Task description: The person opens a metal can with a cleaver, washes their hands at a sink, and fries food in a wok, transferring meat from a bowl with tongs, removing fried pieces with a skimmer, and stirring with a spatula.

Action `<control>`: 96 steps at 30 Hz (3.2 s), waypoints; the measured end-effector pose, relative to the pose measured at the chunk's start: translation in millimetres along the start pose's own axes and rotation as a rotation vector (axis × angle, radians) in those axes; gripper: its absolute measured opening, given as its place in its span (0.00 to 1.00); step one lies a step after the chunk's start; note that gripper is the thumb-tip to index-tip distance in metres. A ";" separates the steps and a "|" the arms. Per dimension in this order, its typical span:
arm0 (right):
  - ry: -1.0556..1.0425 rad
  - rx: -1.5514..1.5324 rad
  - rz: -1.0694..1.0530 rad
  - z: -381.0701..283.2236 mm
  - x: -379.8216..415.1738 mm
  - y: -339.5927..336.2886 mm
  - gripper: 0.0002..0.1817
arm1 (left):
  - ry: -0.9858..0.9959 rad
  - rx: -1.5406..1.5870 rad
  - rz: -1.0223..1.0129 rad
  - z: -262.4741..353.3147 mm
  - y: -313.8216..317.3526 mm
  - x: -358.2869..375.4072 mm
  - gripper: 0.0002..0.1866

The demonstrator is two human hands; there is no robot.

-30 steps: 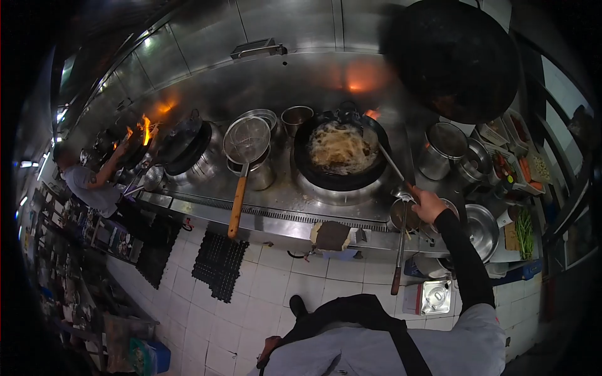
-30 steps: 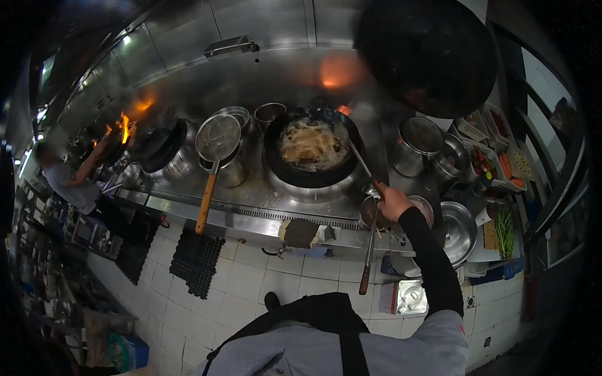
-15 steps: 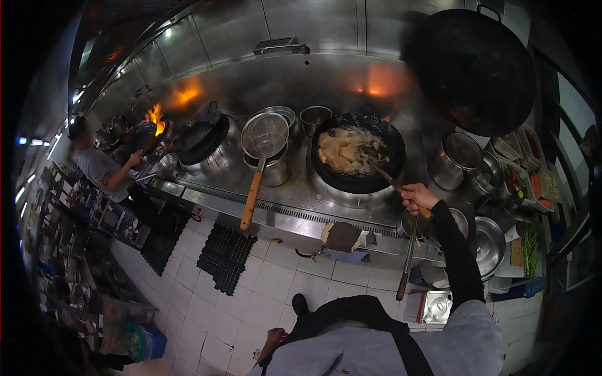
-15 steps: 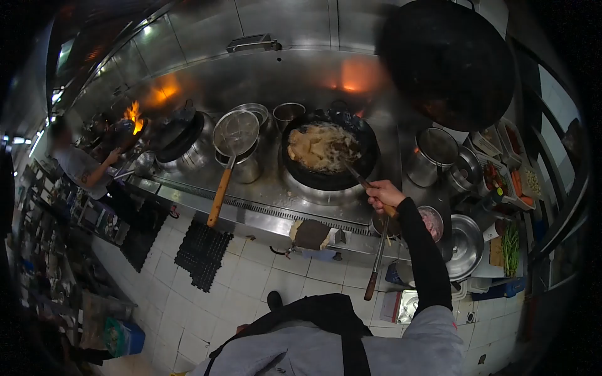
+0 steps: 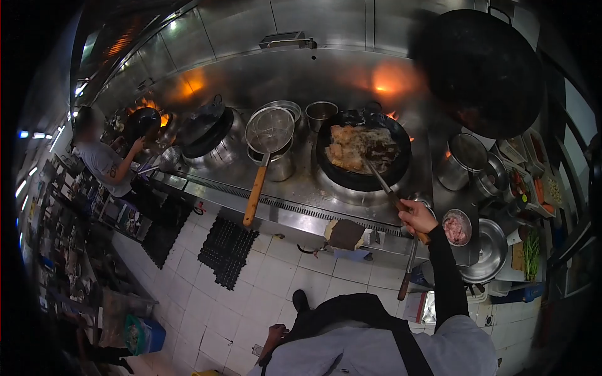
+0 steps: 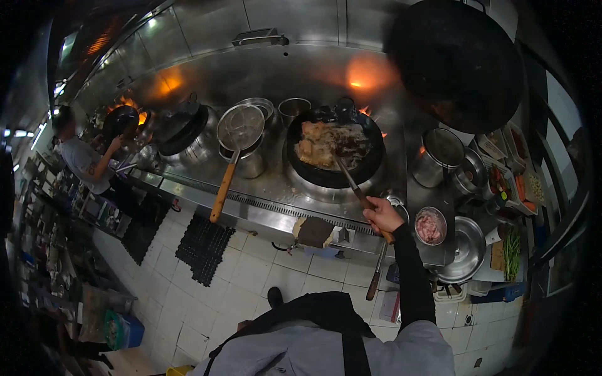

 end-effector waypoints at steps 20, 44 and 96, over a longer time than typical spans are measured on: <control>-0.077 0.248 0.192 -25.9 16.2 36.6 0.34 | -0.109 -0.129 -0.067 59.7 -3.6 -7.3 0.11; -0.196 0.941 0.372 -24.7 127.5 2.2 0.32 | 0.232 -0.610 -0.142 -64.3 -21.7 -59.2 0.10; -0.271 0.780 0.658 130.0 18.2 83.5 0.35 | 0.268 -0.530 -0.069 -78.5 -25.2 -57.4 0.08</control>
Point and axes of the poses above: each hand's wrist, its own x-axis away from the middle knuckle, its own y-axis out of the palm, z = x × y, the point moved 2 cm from there along -x, towards the middle knuckle, and after that the axes turned 1 degree about -z, right-handed, at the moved point
